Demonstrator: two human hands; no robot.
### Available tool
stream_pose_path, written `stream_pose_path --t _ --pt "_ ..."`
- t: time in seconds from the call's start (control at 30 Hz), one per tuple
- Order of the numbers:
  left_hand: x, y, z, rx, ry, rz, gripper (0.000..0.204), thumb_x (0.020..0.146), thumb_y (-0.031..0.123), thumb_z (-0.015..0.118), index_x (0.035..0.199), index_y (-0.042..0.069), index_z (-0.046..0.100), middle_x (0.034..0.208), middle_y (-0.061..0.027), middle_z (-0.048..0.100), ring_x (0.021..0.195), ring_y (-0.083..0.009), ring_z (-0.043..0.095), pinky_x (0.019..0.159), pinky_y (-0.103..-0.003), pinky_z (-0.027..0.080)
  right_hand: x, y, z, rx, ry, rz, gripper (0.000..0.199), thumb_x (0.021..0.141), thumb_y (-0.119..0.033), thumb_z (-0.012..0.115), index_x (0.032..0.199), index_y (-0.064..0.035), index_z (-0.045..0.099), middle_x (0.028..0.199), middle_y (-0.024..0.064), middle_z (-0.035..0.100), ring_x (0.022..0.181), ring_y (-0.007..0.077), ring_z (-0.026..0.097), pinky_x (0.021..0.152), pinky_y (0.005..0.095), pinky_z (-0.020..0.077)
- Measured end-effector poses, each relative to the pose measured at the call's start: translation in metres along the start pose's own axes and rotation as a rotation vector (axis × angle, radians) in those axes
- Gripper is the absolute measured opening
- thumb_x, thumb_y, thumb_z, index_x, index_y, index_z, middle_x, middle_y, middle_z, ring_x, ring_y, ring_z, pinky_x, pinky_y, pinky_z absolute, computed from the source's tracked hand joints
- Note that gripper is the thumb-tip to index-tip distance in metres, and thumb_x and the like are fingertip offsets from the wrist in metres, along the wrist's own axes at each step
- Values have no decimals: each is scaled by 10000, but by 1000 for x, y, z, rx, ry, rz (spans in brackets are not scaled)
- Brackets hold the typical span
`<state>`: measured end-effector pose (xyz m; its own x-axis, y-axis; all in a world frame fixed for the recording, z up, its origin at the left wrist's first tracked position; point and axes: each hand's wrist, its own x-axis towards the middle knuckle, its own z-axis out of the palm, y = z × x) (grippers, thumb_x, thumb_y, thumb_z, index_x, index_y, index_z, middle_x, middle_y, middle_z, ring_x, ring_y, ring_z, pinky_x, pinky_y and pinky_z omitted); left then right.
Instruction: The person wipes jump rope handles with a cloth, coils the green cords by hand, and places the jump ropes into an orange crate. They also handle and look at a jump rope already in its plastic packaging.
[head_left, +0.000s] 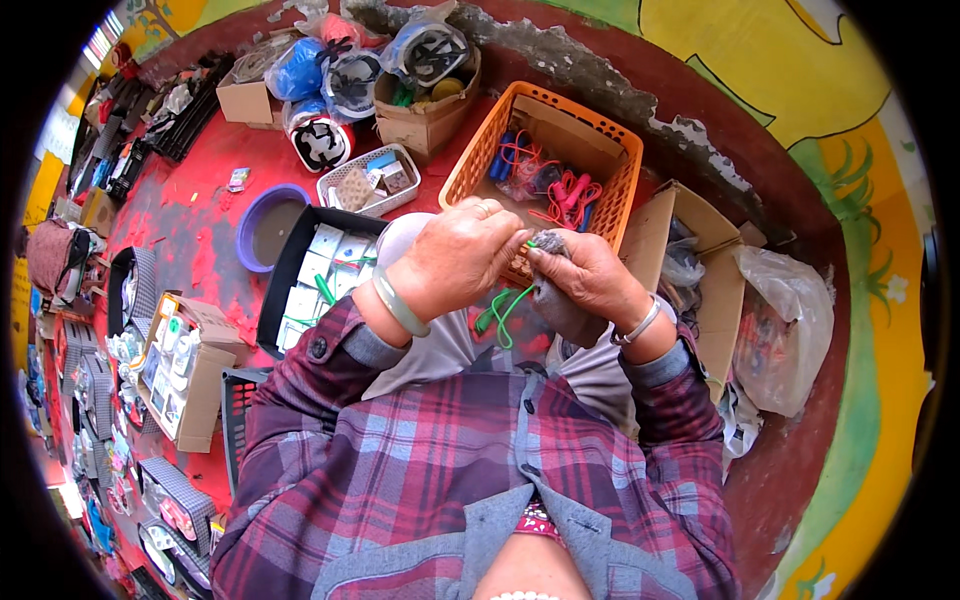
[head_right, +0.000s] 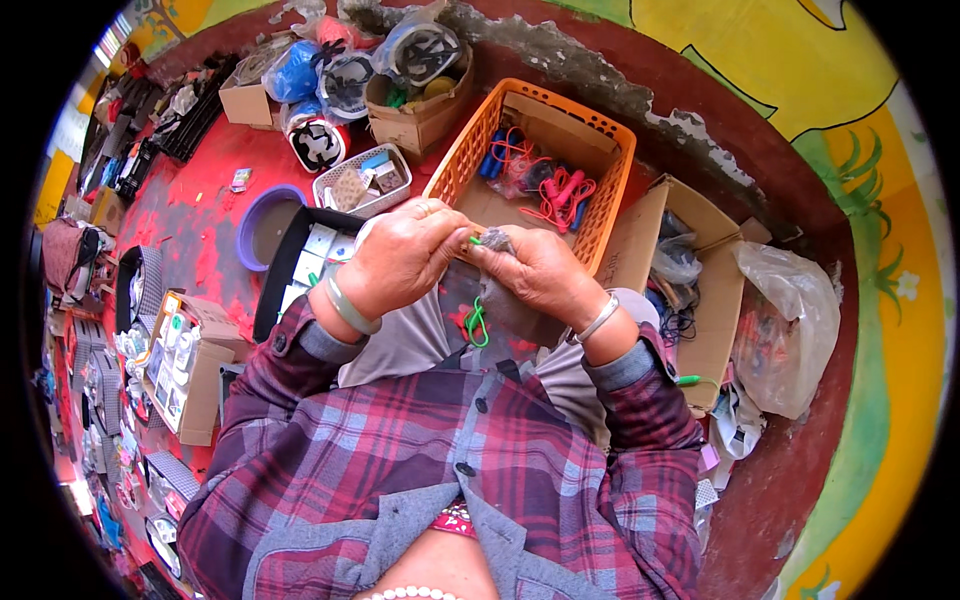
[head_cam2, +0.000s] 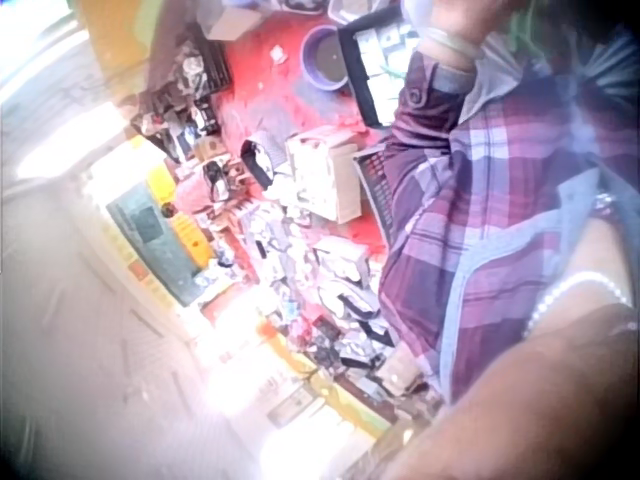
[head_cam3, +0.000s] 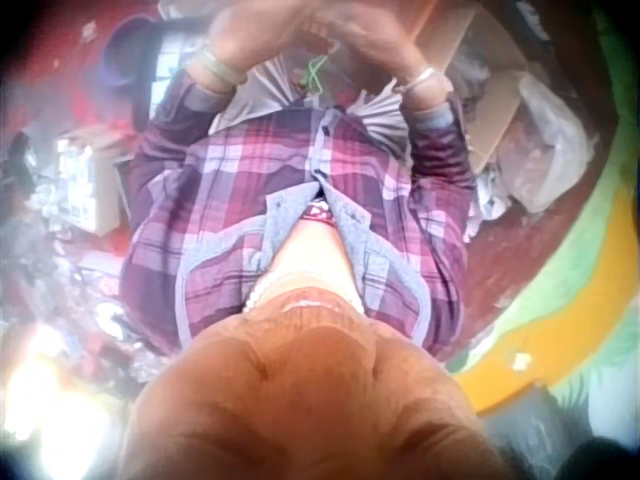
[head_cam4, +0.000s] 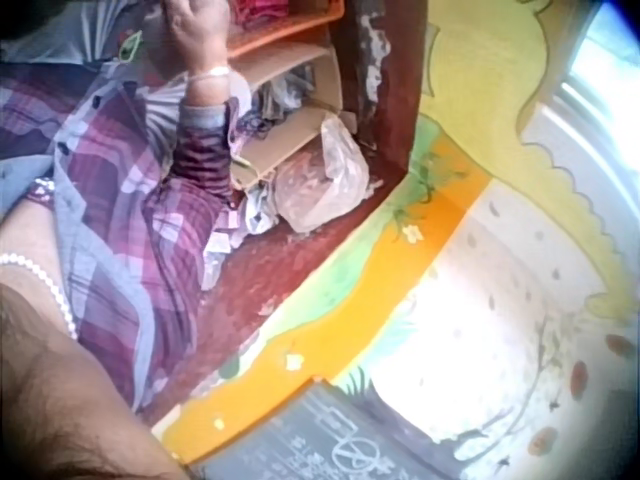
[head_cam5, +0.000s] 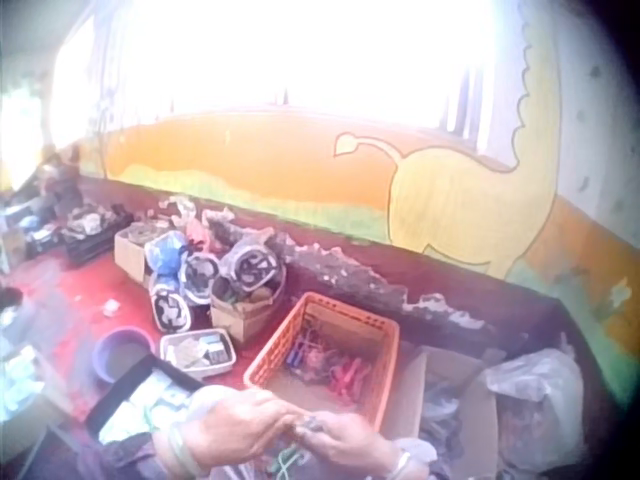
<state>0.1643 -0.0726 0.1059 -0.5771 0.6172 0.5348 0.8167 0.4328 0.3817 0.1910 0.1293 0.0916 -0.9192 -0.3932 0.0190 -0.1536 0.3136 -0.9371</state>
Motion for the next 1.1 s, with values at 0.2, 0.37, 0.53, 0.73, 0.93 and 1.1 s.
stream_pose_path --t 0.2,0.37,0.53,0.73,0.93,1.1 --pt "-3 -6 -13 21 -156 52 216 828 232 605 696 77 535 616 -76 528 619 -272 550 550 -370 434 -2 -9 0 -236 -130 25 304 849 -346 580 833 -43 604 742 181 586 676 325 565 615 371 444" --pt "-10 -10 -26 165 -226 406 275 766 291 649 646 109 482 573 -23 461 553 -196 503 499 -314 401 -6 -24 -3 -463 -331 -65 323 846 -345 565 738 -41 563 688 179 556 656 365 536 584 417 419" --pt "-6 -1 -59 383 -210 566 287 754 319 651 641 126 471 566 21 427 540 -124 482 461 -268 370 -8 -45 -11 -445 -407 -143 215 793 -210 620 721 -18 554 701 157 562 687 352 551 621 434 427" --pt "-1 -2 -78 462 -209 574 264 752 303 658 660 119 491 571 29 425 528 -120 466 444 -262 349 -10 -75 -17 -816 -264 -465 165 681 -87 658 783 12 573 894 143 607 944 336 570 836 389 461" --pt "4 -6 -116 504 -97 522 289 713 282 690 639 101 477 559 9 403 521 -132 467 450 -280 374 -22 -47 -60 -362 -428 -146 234 836 -233 592 868 -9 654 806 118 644 883 246 580 811 331 451" --pt "-2 -11 -126 531 -106 524 276 716 268 686 665 87 484 574 -5 393 519 -149 457 447 -292 358 -42 -42 -56 -30 -435 -68 216 865 -194 581 812 3 652 858 88 632 811 190 591 757 311 464"
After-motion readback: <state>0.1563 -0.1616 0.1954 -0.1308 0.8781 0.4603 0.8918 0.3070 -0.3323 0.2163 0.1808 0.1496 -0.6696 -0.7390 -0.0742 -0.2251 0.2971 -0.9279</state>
